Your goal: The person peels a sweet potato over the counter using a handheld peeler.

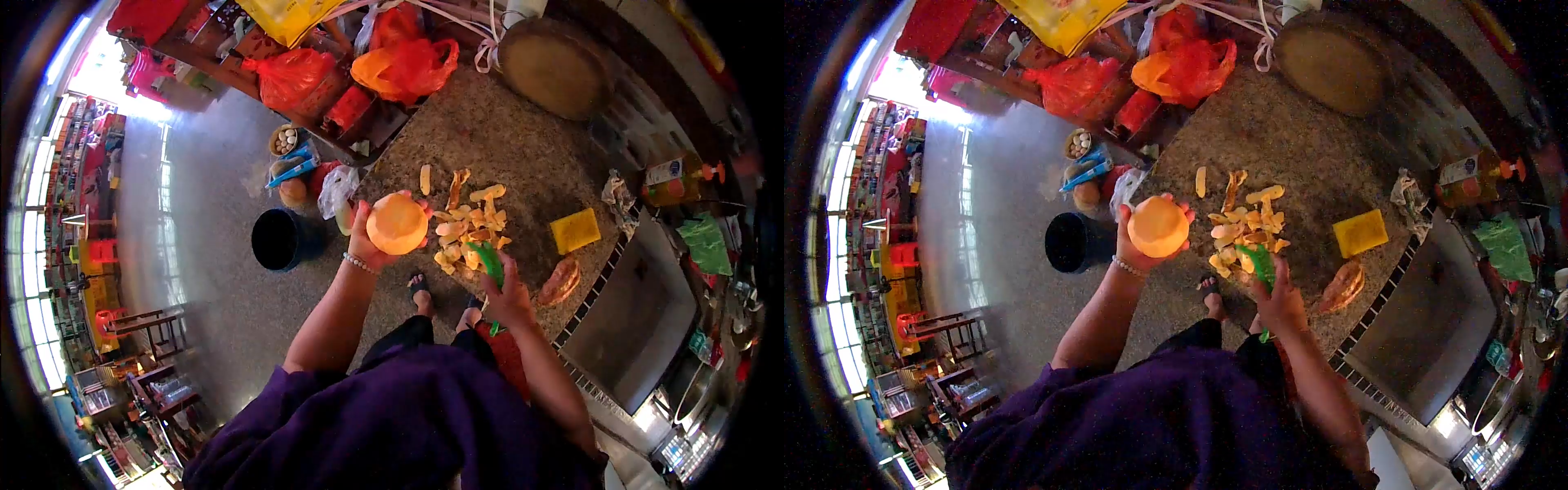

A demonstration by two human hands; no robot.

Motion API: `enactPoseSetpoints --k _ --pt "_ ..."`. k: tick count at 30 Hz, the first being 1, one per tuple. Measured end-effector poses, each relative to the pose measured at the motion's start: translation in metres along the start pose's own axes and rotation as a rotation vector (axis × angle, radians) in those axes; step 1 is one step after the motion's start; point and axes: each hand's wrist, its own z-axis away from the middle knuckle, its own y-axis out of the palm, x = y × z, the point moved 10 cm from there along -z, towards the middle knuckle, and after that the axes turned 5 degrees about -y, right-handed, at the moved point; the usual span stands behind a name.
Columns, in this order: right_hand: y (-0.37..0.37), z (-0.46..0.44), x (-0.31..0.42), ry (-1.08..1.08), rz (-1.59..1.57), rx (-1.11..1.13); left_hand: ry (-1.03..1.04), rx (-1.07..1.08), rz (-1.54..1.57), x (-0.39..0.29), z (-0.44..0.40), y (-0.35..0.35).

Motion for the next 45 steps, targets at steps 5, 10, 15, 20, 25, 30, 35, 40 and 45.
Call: enactPoseSetpoints --k 5,10,15,20,25,30,35,40,45 --pt "-0.002 -0.015 -0.016 -0.035 -0.392 -0.052 -0.077 0.009 0.009 0.012 0.0 0.004" --pt "-0.001 -0.001 -0.037 0.236 -0.135 -0.073 -0.11 -0.256 0.038 0.028 0.01 -0.014" --pt "-0.025 0.032 -0.107 0.309 0.004 -0.471 -0.204 -0.534 -0.162 0.036 0.032 -0.062" --pt "-0.085 0.061 -0.157 0.473 0.217 -0.808 -0.371 -0.587 -0.147 0.052 0.039 -0.059" --pt "-0.084 0.059 -0.193 0.638 -0.072 -0.703 -0.487 -0.523 -0.546 0.082 -0.003 -0.024" --pt "-0.073 0.07 -0.202 0.46 -0.77 -0.805 -0.383 -0.305 -1.299 0.137 -0.067 -0.013" --pt "-0.065 0.121 -0.198 0.471 -1.394 -0.703 -0.412 -0.287 -1.472 0.206 -0.091 0.011" --pt "-0.085 0.159 -0.206 0.414 -1.481 -0.645 -0.429 -0.286 -1.533 0.262 -0.117 0.015" --pt "-0.092 0.18 -0.225 0.487 -1.501 -0.664 -0.422 -0.342 -1.758 0.276 -0.14 0.019"
